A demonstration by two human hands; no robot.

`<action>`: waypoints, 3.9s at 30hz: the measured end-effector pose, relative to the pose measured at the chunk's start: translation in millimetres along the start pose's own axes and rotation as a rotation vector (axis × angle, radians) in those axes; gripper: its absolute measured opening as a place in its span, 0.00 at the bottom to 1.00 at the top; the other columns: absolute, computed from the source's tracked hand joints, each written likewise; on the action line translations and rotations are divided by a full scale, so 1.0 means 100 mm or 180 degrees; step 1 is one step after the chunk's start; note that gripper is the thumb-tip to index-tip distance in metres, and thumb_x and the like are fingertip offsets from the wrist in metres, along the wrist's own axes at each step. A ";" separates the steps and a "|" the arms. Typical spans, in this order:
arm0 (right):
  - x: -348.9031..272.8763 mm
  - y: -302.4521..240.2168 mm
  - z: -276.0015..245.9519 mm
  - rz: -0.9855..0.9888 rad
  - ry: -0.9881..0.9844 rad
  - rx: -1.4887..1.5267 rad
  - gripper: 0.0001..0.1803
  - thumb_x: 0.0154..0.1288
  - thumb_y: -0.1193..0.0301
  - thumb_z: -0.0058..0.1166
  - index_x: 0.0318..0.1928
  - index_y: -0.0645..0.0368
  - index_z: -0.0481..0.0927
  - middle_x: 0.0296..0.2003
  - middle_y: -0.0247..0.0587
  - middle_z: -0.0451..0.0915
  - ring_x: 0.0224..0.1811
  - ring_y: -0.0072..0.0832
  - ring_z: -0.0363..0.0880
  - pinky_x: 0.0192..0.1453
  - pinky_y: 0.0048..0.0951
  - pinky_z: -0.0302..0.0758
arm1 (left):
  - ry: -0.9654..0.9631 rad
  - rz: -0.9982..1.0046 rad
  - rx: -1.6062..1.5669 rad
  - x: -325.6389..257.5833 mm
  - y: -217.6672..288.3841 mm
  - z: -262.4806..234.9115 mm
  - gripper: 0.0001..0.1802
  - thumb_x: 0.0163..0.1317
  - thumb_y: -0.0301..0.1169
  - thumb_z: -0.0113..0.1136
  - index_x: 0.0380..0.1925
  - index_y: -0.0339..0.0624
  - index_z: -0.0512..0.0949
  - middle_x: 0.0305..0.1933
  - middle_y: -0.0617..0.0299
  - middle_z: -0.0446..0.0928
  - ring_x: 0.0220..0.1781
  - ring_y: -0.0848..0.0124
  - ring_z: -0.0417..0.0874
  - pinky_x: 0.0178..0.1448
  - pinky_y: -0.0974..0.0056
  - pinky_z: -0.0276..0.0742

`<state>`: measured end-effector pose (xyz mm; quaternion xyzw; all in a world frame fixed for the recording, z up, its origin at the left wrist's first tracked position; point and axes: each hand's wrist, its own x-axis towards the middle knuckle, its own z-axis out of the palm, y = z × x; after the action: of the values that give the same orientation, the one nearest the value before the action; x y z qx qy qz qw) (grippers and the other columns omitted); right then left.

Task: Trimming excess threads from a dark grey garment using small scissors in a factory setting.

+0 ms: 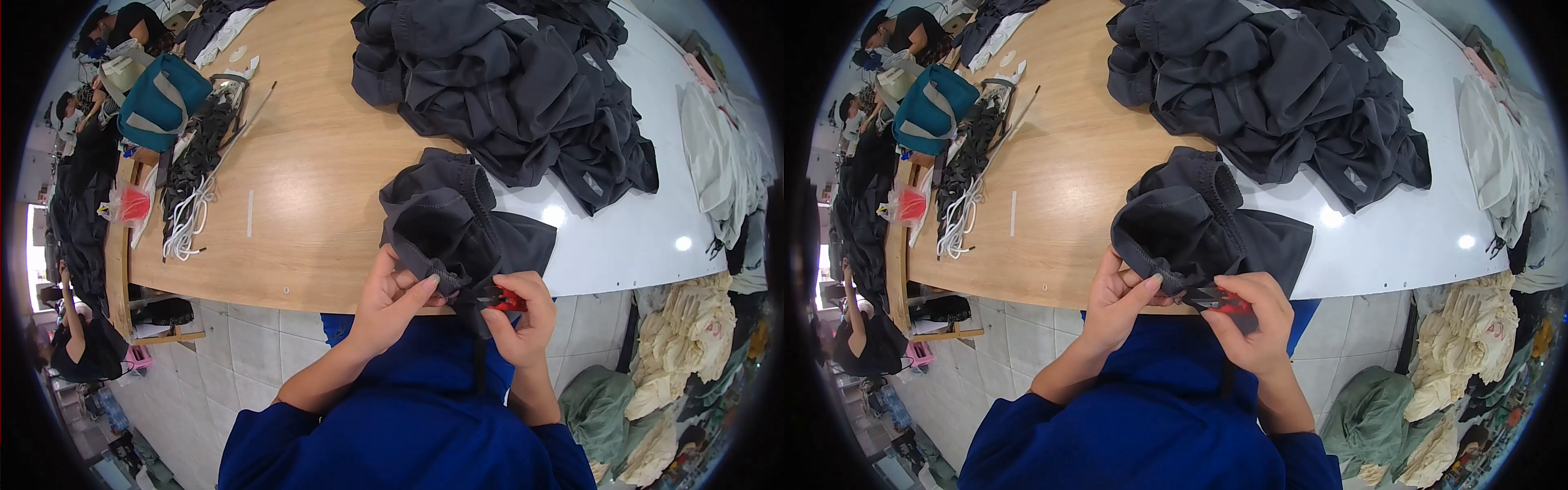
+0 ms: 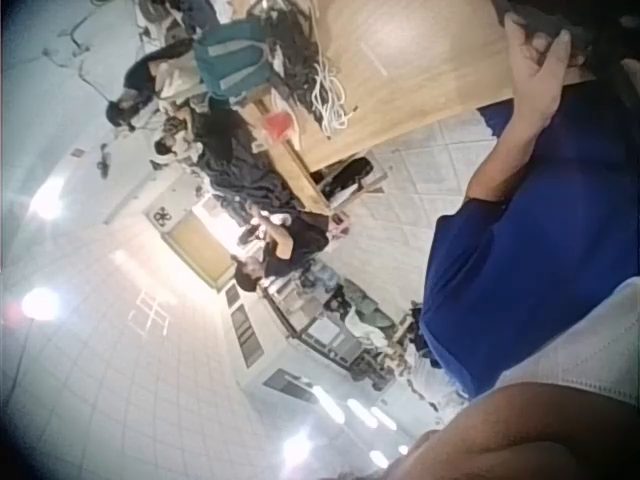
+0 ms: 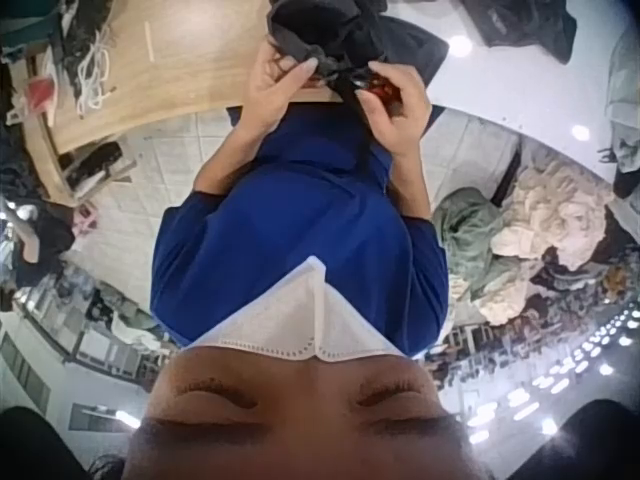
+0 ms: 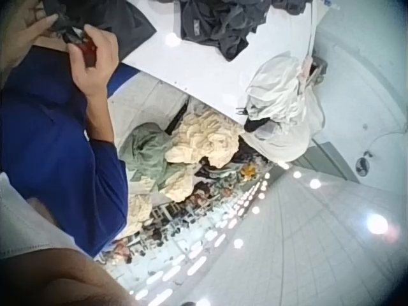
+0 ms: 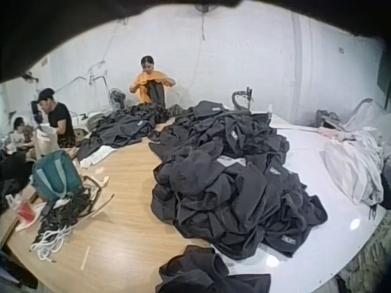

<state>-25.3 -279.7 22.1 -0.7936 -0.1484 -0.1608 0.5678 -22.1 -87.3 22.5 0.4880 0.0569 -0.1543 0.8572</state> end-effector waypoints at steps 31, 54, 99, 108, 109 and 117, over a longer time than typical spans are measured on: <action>-0.04 0.54 -0.16 0.1510 0.0660 -0.0727 0.17 0.72 0.62 0.44 0.50 0.60 0.79 0.61 0.42 0.66 0.63 0.34 0.57 0.67 0.33 0.55 | 0.1743 0.0230 0.0978 -0.03 0.07 -1.11 0.16 0.64 0.26 0.51 0.52 0.51 0.69 0.40 0.70 0.70 0.42 0.81 0.69 0.47 0.72 0.64; -0.47 0.41 0.10 0.0314 -0.1674 -0.2197 0.20 0.54 0.68 0.59 0.49 0.44 0.79 0.65 0.44 0.64 0.69 0.48 0.54 0.67 0.48 0.52 | -0.0178 0.0086 -0.2728 0.11 0.66 -1.25 0.22 0.73 0.36 0.36 0.58 0.32 0.67 0.62 0.43 0.68 0.64 0.53 0.70 0.71 0.48 0.61; -0.33 1.25 -0.88 0.1508 0.1266 -0.2220 0.08 0.67 0.71 0.51 0.39 0.63 0.79 0.34 0.42 0.81 0.32 0.29 0.78 0.38 0.27 0.74 | -0.0824 0.0219 0.5141 0.03 -0.09 -0.55 0.62 0.36 0.66 0.67 0.71 0.62 0.49 0.73 0.35 0.28 0.74 0.34 0.28 0.62 0.21 0.29; 0.01 1.23 -0.74 0.1625 0.0584 -0.1964 0.20 0.72 0.69 0.41 0.62 0.56 0.69 0.62 0.52 0.68 0.70 0.52 0.54 0.70 0.39 0.54 | -0.0263 0.0903 0.5521 0.04 -0.24 -0.67 0.41 0.42 0.44 0.74 0.59 0.51 0.68 0.70 0.41 0.54 0.72 0.43 0.53 0.64 0.32 0.52; -0.02 1.32 -0.73 0.1690 0.0450 -0.1795 0.19 0.72 0.69 0.40 0.60 0.57 0.70 0.61 0.52 0.69 0.69 0.53 0.55 0.70 0.42 0.53 | -0.0058 0.0830 0.4712 0.08 -0.25 -0.77 0.33 0.43 0.39 0.72 0.51 0.49 0.71 0.60 0.46 0.65 0.65 0.49 0.64 0.61 0.42 0.60; -0.23 1.53 -0.48 0.0963 -0.0006 -0.2649 0.17 0.68 0.72 0.43 0.55 0.58 0.74 0.62 0.54 0.66 0.68 0.55 0.55 0.70 0.48 0.53 | 0.2519 0.1784 0.1097 0.19 0.81 -1.12 0.13 0.61 0.25 0.60 0.43 0.41 0.68 0.43 0.64 0.72 0.46 0.76 0.73 0.52 0.70 0.69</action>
<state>13.3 -374.2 -103.4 -0.9675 0.0463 -0.1212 0.2170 27.6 42.6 26.6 0.6397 0.2177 0.2708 0.6856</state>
